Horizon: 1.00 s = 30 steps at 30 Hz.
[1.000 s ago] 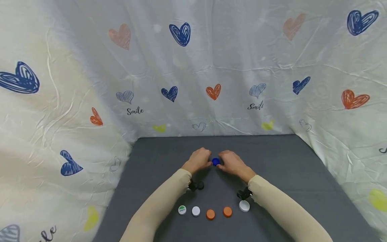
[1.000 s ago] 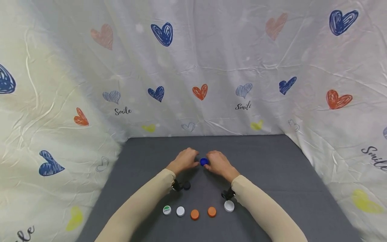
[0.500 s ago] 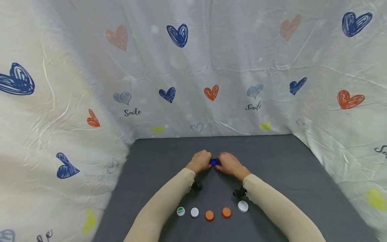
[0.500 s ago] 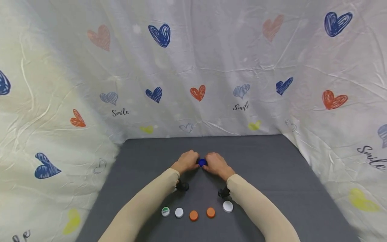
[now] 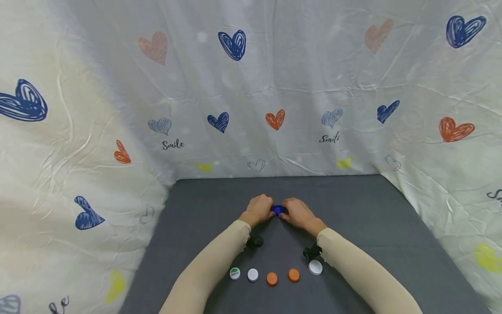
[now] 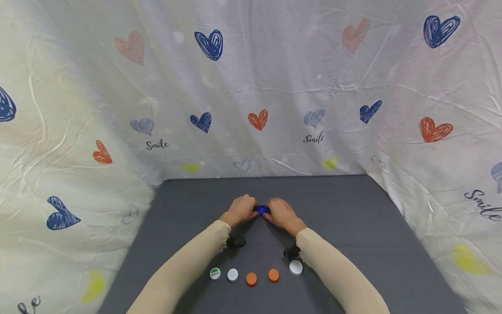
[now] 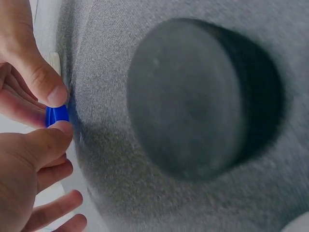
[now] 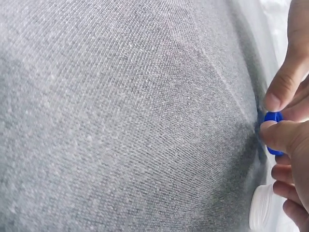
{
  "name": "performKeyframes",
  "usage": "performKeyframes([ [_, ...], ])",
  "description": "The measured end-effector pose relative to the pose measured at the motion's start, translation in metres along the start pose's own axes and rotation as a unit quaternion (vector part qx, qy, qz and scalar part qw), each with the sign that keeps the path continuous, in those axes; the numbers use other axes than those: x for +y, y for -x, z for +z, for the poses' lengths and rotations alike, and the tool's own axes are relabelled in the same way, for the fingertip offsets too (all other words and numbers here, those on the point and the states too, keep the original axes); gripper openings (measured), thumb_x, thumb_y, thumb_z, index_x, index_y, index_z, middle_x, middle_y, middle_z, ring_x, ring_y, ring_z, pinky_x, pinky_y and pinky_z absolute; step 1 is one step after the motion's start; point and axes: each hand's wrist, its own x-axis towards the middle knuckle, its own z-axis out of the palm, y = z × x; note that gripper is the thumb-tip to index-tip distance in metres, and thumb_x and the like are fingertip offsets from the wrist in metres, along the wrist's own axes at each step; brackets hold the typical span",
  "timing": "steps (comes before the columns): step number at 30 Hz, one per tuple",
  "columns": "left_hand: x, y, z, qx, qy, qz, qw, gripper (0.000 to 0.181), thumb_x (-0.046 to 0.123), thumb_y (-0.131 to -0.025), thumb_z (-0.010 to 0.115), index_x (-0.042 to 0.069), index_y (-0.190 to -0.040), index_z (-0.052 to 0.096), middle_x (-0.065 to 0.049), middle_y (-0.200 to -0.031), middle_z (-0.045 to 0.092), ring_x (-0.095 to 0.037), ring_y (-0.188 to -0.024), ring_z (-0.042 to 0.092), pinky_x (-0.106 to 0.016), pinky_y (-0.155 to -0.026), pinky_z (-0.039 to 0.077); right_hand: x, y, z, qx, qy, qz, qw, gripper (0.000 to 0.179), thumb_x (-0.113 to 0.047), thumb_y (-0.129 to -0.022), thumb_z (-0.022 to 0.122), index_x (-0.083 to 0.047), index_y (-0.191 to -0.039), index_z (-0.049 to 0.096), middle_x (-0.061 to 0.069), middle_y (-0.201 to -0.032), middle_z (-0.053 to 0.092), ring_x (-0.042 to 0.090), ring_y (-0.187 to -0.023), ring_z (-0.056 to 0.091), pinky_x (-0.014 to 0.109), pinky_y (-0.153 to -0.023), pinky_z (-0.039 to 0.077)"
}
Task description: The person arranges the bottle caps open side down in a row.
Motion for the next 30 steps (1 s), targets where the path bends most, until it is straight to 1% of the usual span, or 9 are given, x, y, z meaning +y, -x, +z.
performKeyframes([
  [3,-0.002,0.004,-0.003,0.014,-0.002,0.007,0.9999,0.020,0.041,-0.089,0.075,0.022,-0.082,0.074,0.006,-0.078,0.069,-0.012,-0.071,0.063,-0.034,-0.064,0.054,0.001,0.001,-0.003,0.014,-0.009,-0.008,0.9998,0.026,-0.022,-0.088,0.078,-0.006,-0.108,0.074,0.008,-0.108,0.074,0.028,-0.106,0.068,0.046,-0.094,0.053],
  [5,-0.004,0.007,-0.006,0.031,-0.001,0.015,0.9994,0.020,0.041,-0.090,0.075,0.022,-0.085,0.075,0.007,-0.079,0.070,-0.012,-0.072,0.064,-0.034,-0.065,0.054,0.001,0.002,-0.005,0.022,-0.015,-0.012,0.9996,0.026,-0.023,-0.089,0.077,-0.007,-0.109,0.074,0.007,-0.108,0.074,0.026,-0.107,0.068,0.045,-0.095,0.053],
  [8,-0.007,0.012,-0.009,0.049,-0.004,0.028,0.9984,0.019,0.042,-0.090,0.075,0.023,-0.091,0.077,0.008,-0.082,0.071,-0.012,-0.074,0.065,-0.034,-0.066,0.055,0.000,0.002,-0.008,0.031,-0.023,-0.016,0.9991,0.028,-0.024,-0.089,0.077,-0.008,-0.112,0.074,0.006,-0.111,0.074,0.025,-0.108,0.068,0.045,-0.096,0.053],
  [11,-0.009,0.017,-0.014,0.066,-0.005,0.045,0.9968,0.018,0.041,-0.090,0.074,0.024,-0.093,0.078,0.008,-0.083,0.072,-0.012,-0.074,0.066,-0.034,-0.066,0.055,-0.003,0.003,-0.012,0.041,-0.025,-0.023,0.9986,0.030,-0.025,-0.090,0.077,-0.010,-0.115,0.073,0.006,-0.113,0.073,0.025,-0.109,0.067,0.045,-0.095,0.053],
  [15,-0.011,0.026,-0.023,0.097,-0.007,0.067,0.9930,0.019,0.041,-0.090,0.075,0.024,-0.094,0.077,0.009,-0.083,0.073,-0.014,-0.075,0.067,-0.035,-0.067,0.056,-0.009,0.005,-0.018,0.058,-0.028,-0.033,0.9974,0.031,-0.026,-0.090,0.077,-0.011,-0.117,0.073,0.005,-0.114,0.073,0.024,-0.110,0.067,0.045,-0.095,0.053],
  [18,-0.011,0.033,-0.030,0.121,-0.013,0.080,0.9893,0.021,0.041,-0.090,0.074,0.022,-0.097,0.077,0.009,-0.088,0.074,-0.016,-0.080,0.068,-0.036,-0.071,0.057,-0.013,0.007,-0.024,0.074,-0.031,-0.041,0.9959,0.031,-0.026,-0.090,0.077,-0.011,-0.117,0.073,0.005,-0.114,0.072,0.024,-0.110,0.067,0.045,-0.095,0.053],
  [22,-0.010,0.042,-0.037,0.144,-0.019,0.090,0.9853,0.025,0.040,-0.091,0.074,0.021,-0.106,0.077,0.008,-0.098,0.076,-0.016,-0.087,0.069,-0.035,-0.077,0.058,-0.020,0.010,-0.032,0.093,-0.032,-0.051,0.9938,0.033,-0.025,-0.089,0.078,-0.010,-0.118,0.073,0.006,-0.115,0.072,0.024,-0.111,0.067,0.046,-0.096,0.053],
  [27,-0.009,0.053,-0.042,0.169,-0.016,0.094,0.9810,0.033,0.041,-0.092,0.073,0.019,-0.116,0.075,0.006,-0.111,0.075,-0.016,-0.096,0.070,-0.034,-0.084,0.058,-0.028,0.017,-0.040,0.107,-0.043,-0.056,0.9917,0.037,-0.024,-0.089,0.078,-0.008,-0.121,0.071,0.007,-0.117,0.072,0.025,-0.113,0.066,0.046,-0.096,0.053],
  [30,-0.008,0.061,-0.045,0.184,-0.009,0.093,0.9784,0.036,0.043,-0.092,0.072,0.018,-0.119,0.075,0.005,-0.114,0.075,-0.016,-0.100,0.069,-0.034,-0.086,0.057,-0.034,0.022,-0.044,0.120,-0.046,-0.062,0.9897,0.039,-0.024,-0.089,0.078,-0.006,-0.123,0.071,0.008,-0.119,0.072,0.026,-0.114,0.066,0.046,-0.096,0.054],
])
